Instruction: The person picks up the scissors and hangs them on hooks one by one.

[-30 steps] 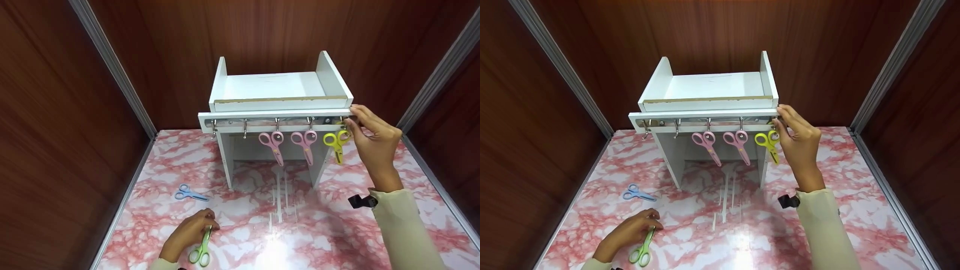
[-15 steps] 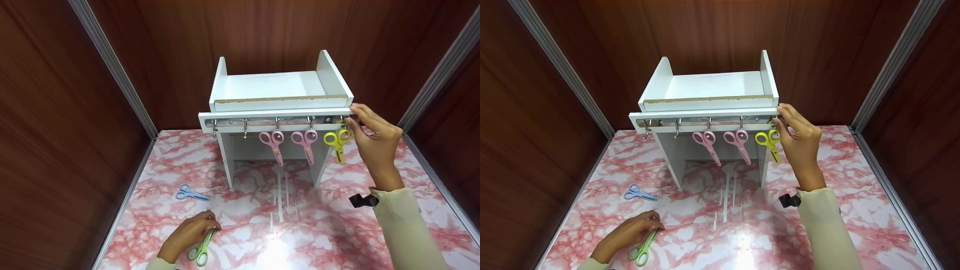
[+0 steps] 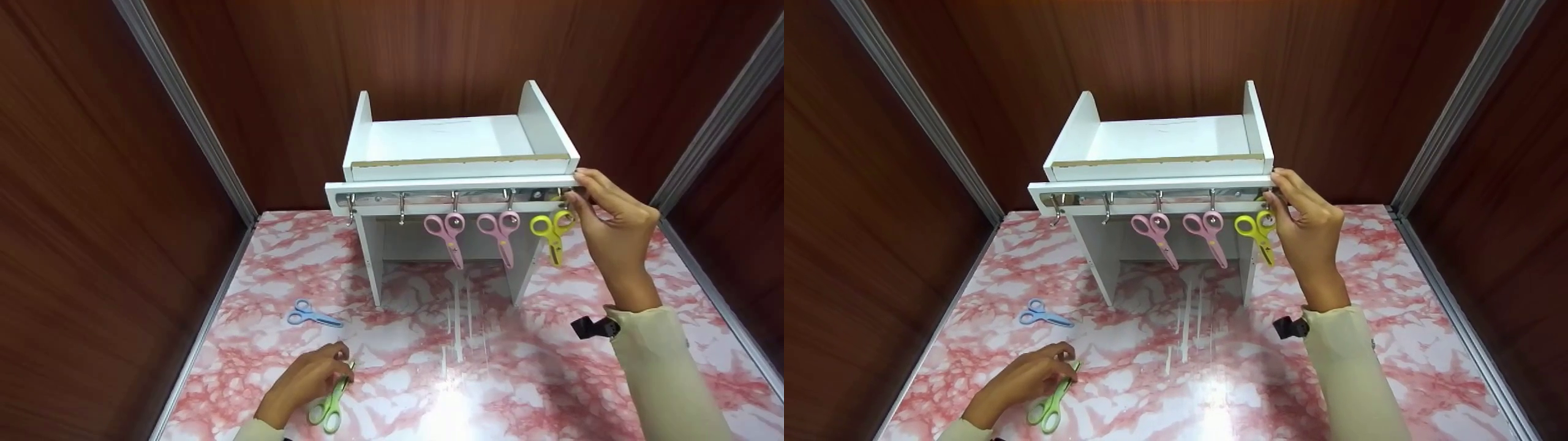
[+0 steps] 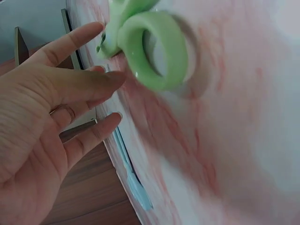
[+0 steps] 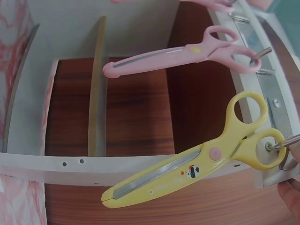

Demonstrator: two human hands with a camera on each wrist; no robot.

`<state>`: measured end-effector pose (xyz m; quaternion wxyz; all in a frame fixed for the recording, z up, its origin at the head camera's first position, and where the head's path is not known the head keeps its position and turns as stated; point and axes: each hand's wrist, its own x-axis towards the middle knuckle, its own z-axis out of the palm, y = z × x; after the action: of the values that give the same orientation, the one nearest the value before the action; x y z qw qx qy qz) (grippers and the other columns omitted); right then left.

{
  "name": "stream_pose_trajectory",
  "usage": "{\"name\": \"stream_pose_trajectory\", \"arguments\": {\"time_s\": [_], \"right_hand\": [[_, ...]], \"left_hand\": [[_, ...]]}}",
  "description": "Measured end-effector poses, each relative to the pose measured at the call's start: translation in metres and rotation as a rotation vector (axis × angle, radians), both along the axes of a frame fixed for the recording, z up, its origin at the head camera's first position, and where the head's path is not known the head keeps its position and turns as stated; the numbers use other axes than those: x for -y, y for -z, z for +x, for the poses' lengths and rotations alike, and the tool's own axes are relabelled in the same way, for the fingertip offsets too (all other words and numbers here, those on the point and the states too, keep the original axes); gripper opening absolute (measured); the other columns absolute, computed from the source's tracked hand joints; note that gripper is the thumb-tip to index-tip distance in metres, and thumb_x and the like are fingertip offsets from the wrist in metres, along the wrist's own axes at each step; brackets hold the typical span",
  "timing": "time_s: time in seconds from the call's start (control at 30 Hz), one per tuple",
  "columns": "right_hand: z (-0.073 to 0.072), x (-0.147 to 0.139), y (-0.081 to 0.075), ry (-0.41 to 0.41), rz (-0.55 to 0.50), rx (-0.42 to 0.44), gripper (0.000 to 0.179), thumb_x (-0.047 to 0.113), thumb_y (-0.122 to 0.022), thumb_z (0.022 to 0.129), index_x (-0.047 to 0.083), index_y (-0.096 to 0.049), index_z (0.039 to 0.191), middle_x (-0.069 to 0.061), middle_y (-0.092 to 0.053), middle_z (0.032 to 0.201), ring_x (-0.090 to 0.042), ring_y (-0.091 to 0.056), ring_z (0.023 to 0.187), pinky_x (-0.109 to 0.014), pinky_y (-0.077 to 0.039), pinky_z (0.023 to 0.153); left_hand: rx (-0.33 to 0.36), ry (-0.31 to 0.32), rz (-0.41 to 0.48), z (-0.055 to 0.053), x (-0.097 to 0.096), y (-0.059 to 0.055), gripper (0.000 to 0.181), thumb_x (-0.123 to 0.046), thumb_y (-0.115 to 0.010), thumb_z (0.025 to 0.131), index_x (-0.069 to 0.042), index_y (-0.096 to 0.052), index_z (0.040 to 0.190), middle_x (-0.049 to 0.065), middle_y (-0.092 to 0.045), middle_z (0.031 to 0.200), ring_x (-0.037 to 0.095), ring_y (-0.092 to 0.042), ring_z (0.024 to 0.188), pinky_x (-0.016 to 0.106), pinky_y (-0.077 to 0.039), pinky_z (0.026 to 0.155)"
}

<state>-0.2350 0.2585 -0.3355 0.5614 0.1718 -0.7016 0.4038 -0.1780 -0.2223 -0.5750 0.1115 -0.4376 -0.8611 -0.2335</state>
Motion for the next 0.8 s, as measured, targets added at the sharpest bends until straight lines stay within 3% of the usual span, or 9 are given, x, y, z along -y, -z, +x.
{"name": "stream_pose_trajectory", "arguments": {"time_s": [0.1, 0.43, 0.6, 0.8], "right_hand": [[-0.003, -0.002, 0.003, -0.001, 0.003, -0.004, 0.032, -0.020, -0.080, 0.074, -0.003, -0.079, 0.101, -0.014, -0.076, 0.106, -0.007, -0.067, 0.080, -0.010, -0.056, 0.079], [-0.021, -0.019, 0.018, -0.007, 0.016, 0.013, 0.036, -0.013, -0.083, 0.076, 0.006, -0.080, 0.107, -0.003, -0.076, 0.111, -0.008, -0.070, 0.085, -0.012, -0.057, 0.079], [-0.010, -0.009, 0.009, -0.007, 0.004, 0.002, 0.035, -0.019, -0.081, 0.074, 0.000, -0.079, 0.104, -0.009, -0.076, 0.110, -0.008, -0.071, 0.086, -0.012, -0.057, 0.079], [0.001, 0.001, -0.001, -0.008, -0.006, 0.004, 0.033, -0.022, -0.079, 0.074, -0.005, -0.078, 0.102, -0.014, -0.076, 0.108, -0.008, -0.070, 0.085, -0.011, -0.057, 0.079]], "left_hand": [[-0.031, -0.011, 0.001, 0.000, 0.003, 0.000, 0.048, 0.019, -0.077, 0.065, -0.024, -0.079, 0.088, -0.001, -0.063, 0.100, 0.003, -0.049, 0.075, 0.012, -0.048, 0.062], [0.002, -0.123, -0.156, 0.002, 0.013, -0.003, 0.030, 0.000, -0.090, 0.065, -0.021, -0.075, 0.080, -0.004, -0.059, 0.100, 0.006, -0.053, 0.079, 0.024, -0.053, 0.061], [0.023, -0.170, -0.225, 0.004, 0.016, -0.003, 0.029, -0.004, -0.092, 0.063, -0.020, -0.072, 0.077, -0.006, -0.058, 0.093, 0.009, -0.056, 0.079, 0.025, -0.053, 0.063], [0.010, -0.174, -0.201, 0.004, 0.019, -0.003, 0.034, 0.001, -0.093, 0.060, -0.018, -0.069, 0.076, -0.006, -0.057, 0.081, 0.007, -0.053, 0.073, 0.023, -0.051, 0.059]]}}
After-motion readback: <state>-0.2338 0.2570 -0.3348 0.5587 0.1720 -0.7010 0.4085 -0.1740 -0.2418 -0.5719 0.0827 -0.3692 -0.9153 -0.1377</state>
